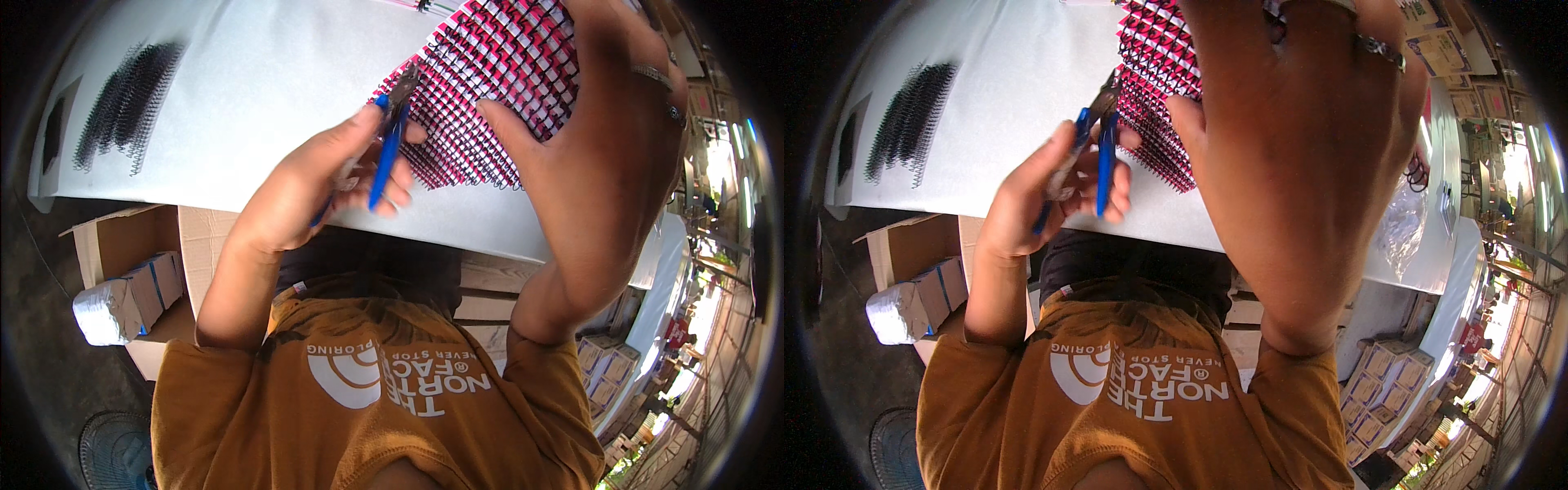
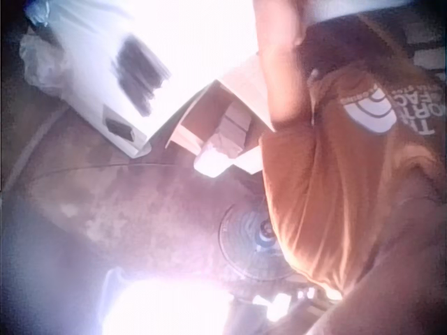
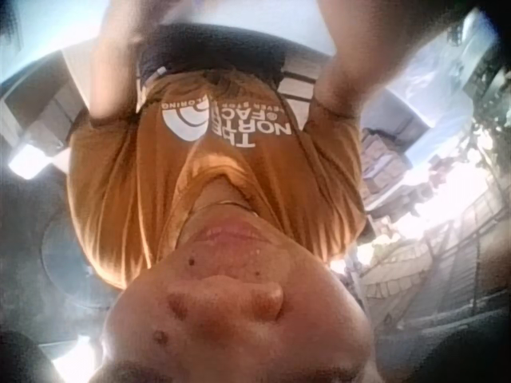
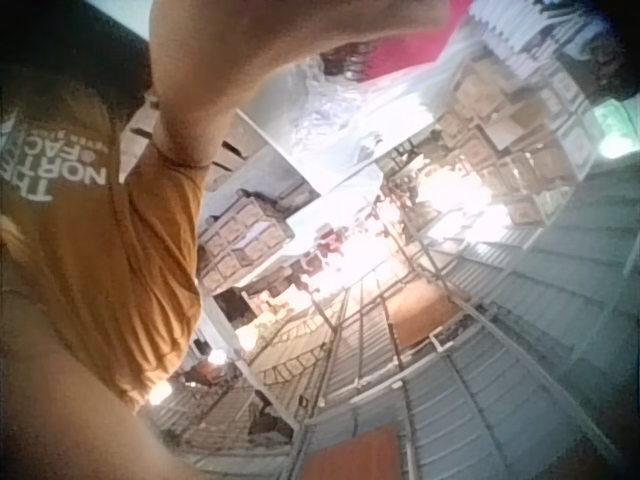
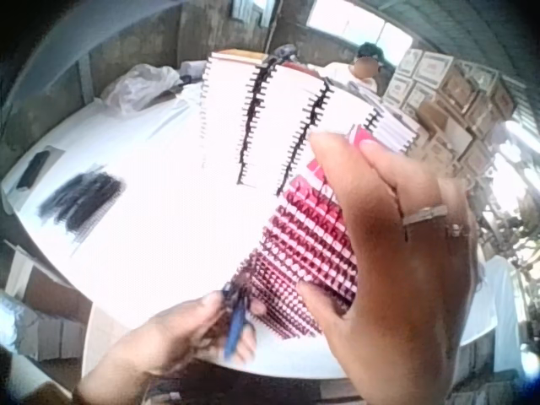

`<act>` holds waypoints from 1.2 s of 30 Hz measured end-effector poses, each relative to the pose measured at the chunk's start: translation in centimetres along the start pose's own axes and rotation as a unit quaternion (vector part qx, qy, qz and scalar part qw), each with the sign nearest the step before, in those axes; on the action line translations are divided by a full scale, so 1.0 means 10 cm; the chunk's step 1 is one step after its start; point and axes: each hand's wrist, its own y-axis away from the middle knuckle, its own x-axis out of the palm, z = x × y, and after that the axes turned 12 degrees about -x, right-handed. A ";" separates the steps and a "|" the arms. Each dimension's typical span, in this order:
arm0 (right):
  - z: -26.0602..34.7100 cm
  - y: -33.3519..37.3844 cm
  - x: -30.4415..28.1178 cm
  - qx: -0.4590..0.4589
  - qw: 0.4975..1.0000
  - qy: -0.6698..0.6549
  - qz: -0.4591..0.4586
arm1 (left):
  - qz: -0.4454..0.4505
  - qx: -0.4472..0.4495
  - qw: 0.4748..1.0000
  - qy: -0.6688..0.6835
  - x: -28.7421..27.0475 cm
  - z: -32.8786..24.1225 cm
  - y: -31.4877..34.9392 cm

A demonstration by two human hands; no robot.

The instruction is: The person cuts spiral binding coils with pliers, stacks notebooks, and places finished notebooks into a cardboard box.

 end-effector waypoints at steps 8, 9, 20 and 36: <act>-0.10 0.01 -0.06 -0.007 1.000 0.005 -0.003 | -0.300 0.145 0.855 -0.397 0.08 0.09 -0.06; -0.09 0.01 -0.06 -0.008 1.000 0.005 -0.004 | -0.256 0.134 0.889 -0.356 0.06 0.11 -0.06; -0.02 0.02 -0.01 -0.021 1.000 0.011 -0.007 | -0.258 0.105 0.912 -0.300 0.10 0.12 -0.06; -0.04 0.04 -0.03 -0.031 0.999 0.016 -0.022 | -0.306 0.132 0.855 -0.396 -0.01 0.21 -0.14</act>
